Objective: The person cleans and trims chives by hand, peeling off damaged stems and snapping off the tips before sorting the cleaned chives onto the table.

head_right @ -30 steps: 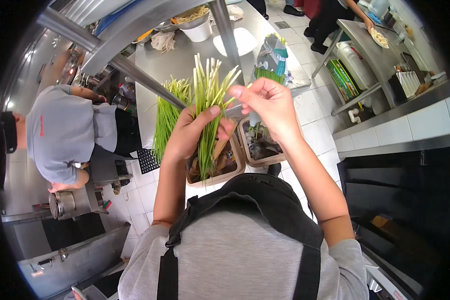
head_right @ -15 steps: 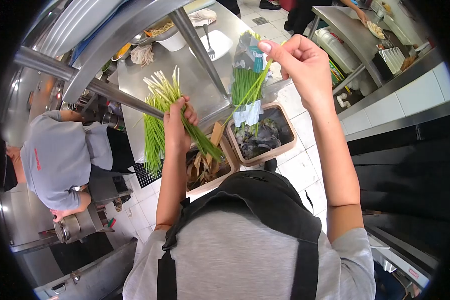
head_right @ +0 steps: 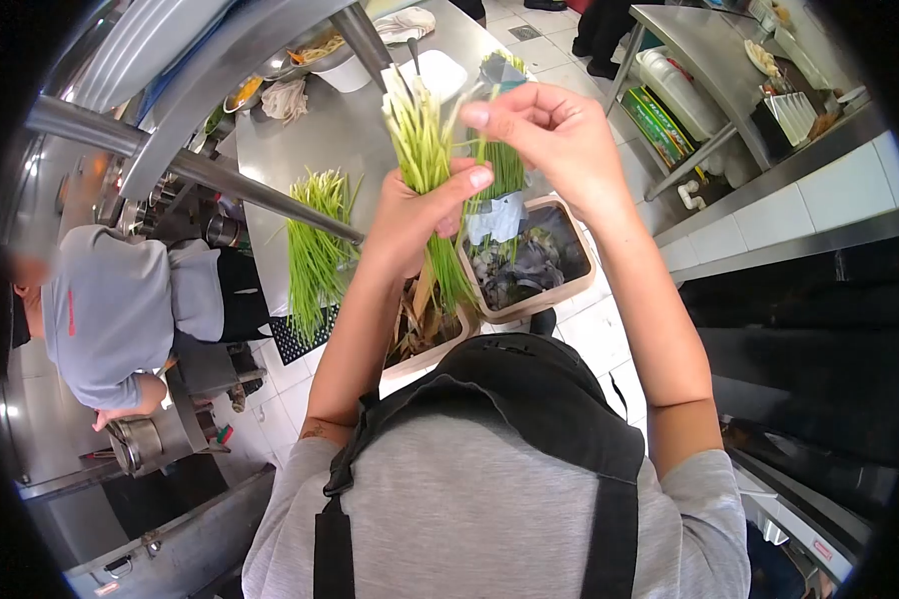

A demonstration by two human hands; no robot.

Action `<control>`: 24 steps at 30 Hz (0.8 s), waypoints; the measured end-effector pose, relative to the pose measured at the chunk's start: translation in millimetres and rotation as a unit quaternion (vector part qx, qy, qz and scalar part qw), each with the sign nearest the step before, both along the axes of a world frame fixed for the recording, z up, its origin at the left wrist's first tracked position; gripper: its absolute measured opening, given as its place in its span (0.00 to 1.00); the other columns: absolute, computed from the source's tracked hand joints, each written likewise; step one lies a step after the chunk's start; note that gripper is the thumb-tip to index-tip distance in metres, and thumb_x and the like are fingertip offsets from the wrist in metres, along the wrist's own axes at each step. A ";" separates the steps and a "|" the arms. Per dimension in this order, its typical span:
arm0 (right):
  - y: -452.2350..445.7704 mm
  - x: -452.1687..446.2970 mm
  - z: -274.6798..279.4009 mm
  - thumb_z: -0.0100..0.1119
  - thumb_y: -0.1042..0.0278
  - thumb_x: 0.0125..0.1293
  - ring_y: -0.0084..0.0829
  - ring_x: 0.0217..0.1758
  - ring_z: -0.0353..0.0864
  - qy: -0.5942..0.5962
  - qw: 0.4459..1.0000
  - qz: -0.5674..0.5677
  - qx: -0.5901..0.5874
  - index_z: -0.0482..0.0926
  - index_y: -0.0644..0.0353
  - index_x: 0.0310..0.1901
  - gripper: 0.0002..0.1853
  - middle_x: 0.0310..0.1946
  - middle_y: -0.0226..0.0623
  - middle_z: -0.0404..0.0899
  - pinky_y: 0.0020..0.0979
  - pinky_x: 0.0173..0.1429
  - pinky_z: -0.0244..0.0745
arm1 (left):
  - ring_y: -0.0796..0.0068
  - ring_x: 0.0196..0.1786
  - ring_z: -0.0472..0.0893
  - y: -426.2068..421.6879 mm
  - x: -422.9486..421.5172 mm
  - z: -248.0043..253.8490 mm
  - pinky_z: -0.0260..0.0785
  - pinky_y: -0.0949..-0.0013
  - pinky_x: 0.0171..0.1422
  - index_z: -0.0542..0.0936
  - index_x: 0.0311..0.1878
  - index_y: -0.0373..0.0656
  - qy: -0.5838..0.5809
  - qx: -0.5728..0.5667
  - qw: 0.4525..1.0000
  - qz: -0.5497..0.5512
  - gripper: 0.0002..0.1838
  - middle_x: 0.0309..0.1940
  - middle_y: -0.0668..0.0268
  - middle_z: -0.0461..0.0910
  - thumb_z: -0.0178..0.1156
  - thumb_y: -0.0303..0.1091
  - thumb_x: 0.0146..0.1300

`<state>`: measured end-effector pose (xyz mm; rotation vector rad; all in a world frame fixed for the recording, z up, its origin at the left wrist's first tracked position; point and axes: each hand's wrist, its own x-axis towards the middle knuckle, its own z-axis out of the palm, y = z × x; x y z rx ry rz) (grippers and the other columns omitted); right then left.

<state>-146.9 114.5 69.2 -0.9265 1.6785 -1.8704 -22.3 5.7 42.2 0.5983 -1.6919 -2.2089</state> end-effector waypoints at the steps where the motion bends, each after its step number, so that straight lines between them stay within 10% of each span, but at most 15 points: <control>1: 2.8 1.6 0.8 0.68 0.66 0.56 0.11 0.26 0.72 -0.007 1.000 0.010 0.005 0.82 0.62 0.33 0.08 0.23 0.26 0.79 0.16 0.29 0.64 | 0.87 0.16 0.63 -0.5 -1.0 -1.1 0.52 0.78 0.20 0.82 0.39 0.37 0.001 0.003 1.000 0.000 0.13 0.14 0.76 0.68 0.69 0.34 0.53; 24: 20.8 -3.3 -15.2 0.62 0.61 0.61 0.11 0.21 0.65 0.054 0.995 0.049 0.064 0.83 0.60 0.39 0.12 0.22 0.21 0.75 0.16 0.25 0.60 | 0.88 0.15 0.62 -5.0 6.3 -2.7 0.50 0.80 0.19 0.82 0.40 0.38 -0.016 -0.059 0.998 0.019 0.14 0.14 0.77 0.67 0.67 0.38 0.55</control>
